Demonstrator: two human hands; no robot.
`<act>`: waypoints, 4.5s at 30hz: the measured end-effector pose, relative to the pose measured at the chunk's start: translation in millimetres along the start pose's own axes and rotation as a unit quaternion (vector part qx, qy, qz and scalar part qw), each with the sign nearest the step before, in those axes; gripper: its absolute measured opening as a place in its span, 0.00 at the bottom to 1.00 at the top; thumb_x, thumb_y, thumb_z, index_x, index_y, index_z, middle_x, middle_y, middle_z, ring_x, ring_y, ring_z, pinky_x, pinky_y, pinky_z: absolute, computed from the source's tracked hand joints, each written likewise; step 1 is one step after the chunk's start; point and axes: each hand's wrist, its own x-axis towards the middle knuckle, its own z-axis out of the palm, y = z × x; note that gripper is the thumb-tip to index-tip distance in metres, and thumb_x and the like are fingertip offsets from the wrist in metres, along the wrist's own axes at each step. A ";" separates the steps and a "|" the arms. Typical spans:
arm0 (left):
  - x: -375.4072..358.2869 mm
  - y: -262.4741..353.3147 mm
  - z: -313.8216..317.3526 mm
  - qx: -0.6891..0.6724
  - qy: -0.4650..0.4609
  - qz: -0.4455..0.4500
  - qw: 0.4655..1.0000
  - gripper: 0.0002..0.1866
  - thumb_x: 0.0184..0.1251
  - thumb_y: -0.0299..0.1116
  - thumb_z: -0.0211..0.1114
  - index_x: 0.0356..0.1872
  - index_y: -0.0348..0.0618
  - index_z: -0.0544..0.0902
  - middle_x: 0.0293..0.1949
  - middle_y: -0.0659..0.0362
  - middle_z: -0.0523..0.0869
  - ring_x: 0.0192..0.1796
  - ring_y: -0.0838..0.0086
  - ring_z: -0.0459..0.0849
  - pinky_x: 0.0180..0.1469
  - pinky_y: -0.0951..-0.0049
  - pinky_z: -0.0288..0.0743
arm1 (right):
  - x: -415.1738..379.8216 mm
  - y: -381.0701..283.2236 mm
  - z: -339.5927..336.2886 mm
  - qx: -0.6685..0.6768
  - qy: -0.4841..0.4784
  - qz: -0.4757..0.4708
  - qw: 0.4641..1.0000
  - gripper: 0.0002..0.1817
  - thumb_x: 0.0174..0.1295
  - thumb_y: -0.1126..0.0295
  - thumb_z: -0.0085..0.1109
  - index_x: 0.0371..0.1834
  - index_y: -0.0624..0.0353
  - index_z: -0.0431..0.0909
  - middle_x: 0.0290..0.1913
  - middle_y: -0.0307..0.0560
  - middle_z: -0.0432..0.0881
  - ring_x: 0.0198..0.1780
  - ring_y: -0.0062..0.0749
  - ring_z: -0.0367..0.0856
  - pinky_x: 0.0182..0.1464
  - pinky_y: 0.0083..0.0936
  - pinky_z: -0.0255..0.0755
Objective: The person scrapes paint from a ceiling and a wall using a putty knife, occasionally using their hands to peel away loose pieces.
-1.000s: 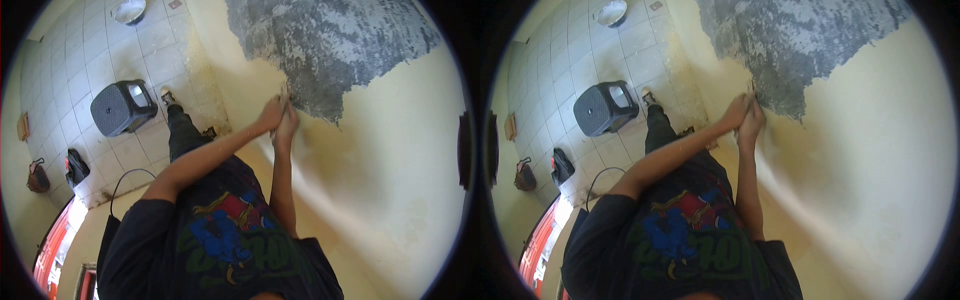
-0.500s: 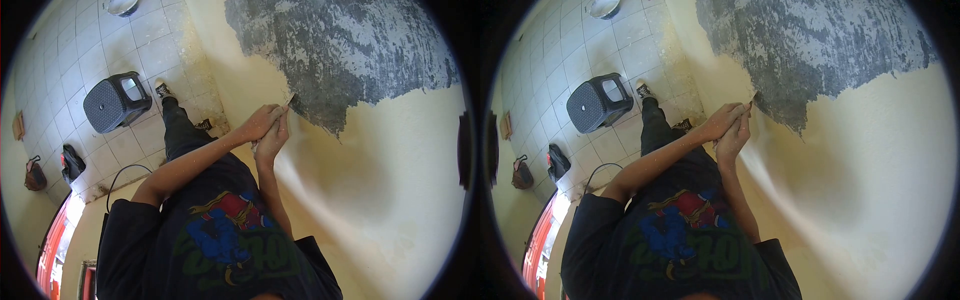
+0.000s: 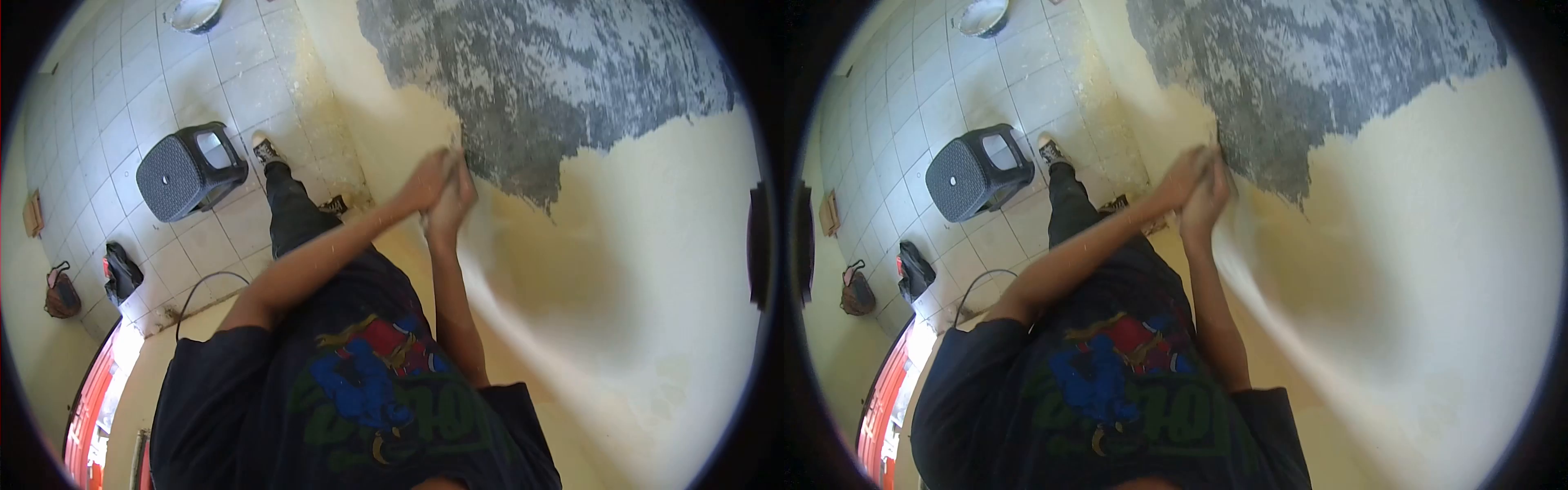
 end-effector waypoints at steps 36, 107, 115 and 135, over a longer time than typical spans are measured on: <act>-24.0 57.2 -39.0 -0.272 -0.083 -0.121 0.951 0.29 0.65 0.33 0.55 0.67 0.35 0.61 0.70 0.49 0.59 0.69 0.53 0.62 0.68 0.63 0.58 | -5.4 -82.8 -20.9 0.201 -0.019 0.329 0.922 0.26 0.73 0.60 0.39 0.68 0.65 0.58 0.59 0.47 0.71 0.56 0.27 0.71 0.56 0.21 0.66; -15.6 41.0 -48.5 -0.322 -0.016 -0.183 0.929 0.27 0.58 0.30 0.56 0.61 0.32 0.69 0.61 0.42 0.71 0.64 0.54 0.71 0.62 0.67 0.66 | 30.6 -118.6 23.4 0.146 0.027 0.426 0.892 0.25 0.73 0.61 0.39 0.70 0.59 0.58 0.48 0.42 0.75 0.47 0.22 0.74 0.49 0.19 0.70; -15.4 48.2 -50.6 -0.316 -0.073 -0.143 0.935 0.26 0.59 0.28 0.54 0.62 0.37 0.70 0.64 0.45 0.68 0.66 0.53 0.67 0.65 0.66 0.64 | -12.2 -94.3 -14.2 0.241 -0.029 0.323 0.915 0.26 0.73 0.64 0.37 0.73 0.53 0.49 0.29 0.31 0.72 0.27 0.13 0.70 0.29 0.13 0.68; 38.0 23.8 -87.3 -0.484 -0.136 -0.348 0.791 0.15 0.64 0.41 0.62 0.43 0.39 0.81 0.38 0.61 0.83 0.44 0.78 0.79 0.49 0.73 0.72 | -4.9 -125.2 -45.0 0.463 -0.127 0.482 0.733 0.20 0.73 0.61 0.34 0.66 0.49 0.58 0.13 0.36 0.57 0.08 0.15 0.51 0.08 0.11 0.47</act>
